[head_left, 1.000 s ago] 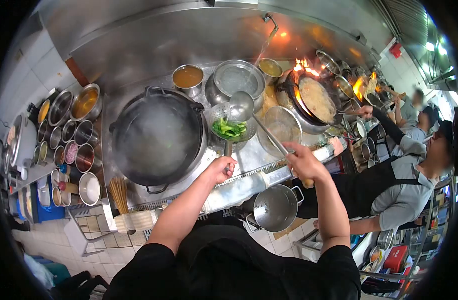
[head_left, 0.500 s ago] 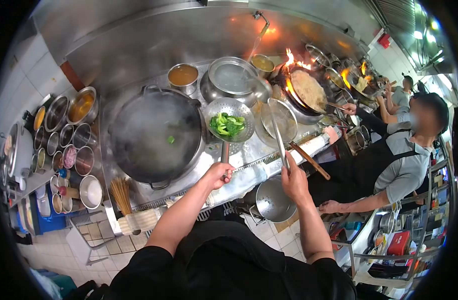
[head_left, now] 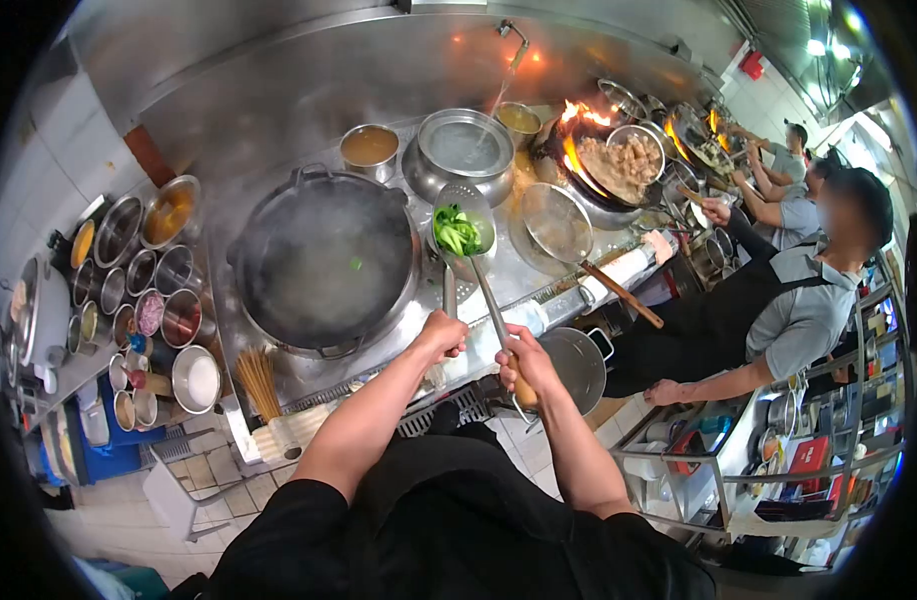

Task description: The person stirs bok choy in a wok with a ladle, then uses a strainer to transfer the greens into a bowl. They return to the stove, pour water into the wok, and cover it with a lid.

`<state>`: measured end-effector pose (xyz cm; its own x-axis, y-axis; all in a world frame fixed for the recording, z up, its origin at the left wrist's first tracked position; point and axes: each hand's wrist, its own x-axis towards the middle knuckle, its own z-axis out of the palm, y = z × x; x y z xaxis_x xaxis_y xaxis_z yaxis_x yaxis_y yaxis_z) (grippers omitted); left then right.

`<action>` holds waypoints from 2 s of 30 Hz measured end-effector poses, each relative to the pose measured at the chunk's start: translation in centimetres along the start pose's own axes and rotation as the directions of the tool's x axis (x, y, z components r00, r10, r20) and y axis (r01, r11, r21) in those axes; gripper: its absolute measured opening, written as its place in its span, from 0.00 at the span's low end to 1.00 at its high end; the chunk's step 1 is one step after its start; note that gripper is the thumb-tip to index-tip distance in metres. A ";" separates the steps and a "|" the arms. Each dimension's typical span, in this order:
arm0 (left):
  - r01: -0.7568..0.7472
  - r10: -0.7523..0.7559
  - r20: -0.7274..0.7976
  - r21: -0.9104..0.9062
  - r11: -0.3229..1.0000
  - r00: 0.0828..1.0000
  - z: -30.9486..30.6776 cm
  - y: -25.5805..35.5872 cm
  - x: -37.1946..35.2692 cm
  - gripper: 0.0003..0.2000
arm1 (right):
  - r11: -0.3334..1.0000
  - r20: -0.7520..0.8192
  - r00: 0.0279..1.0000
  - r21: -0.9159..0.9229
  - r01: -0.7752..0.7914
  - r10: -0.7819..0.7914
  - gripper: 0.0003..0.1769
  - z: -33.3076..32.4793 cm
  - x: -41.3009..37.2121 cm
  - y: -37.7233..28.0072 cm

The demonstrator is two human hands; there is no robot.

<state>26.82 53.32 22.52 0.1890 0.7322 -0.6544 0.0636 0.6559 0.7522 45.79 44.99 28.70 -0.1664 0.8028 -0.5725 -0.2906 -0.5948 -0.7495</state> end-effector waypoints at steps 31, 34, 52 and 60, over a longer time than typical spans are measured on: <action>0.342 0.003 0.537 -0.542 0.768 0.843 -1.0 -1.3 6.7 0.07 | 0.903 -0.139 0.942 0.272 0.332 -0.304 0.22 3.9 -16.9 2.2; 0.340 -0.010 0.503 -0.568 0.749 0.864 -0.3 -0.2 9.4 0.07 | 0.879 -0.209 0.920 0.288 0.381 -0.331 0.22 5.7 -21.2 3.5; 0.123 -0.112 0.212 -0.039 0.992 0.971 -3.1 -7.1 16.5 0.21 | 0.675 -0.761 0.644 0.438 0.594 -0.073 0.27 16.4 -52.7 29.3; -0.221 0.216 0.047 0.237 0.946 0.975 -0.9 -4.6 10.8 0.28 | 0.467 -0.951 0.239 0.305 0.830 0.197 0.29 27.6 -64.2 43.6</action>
<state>27.64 58.38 11.96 0.2436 0.8473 -0.4719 0.2505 0.4150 0.8746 17.83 -31.34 42.00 0.7991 0.0355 -0.6002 -0.5614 0.4015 -0.7237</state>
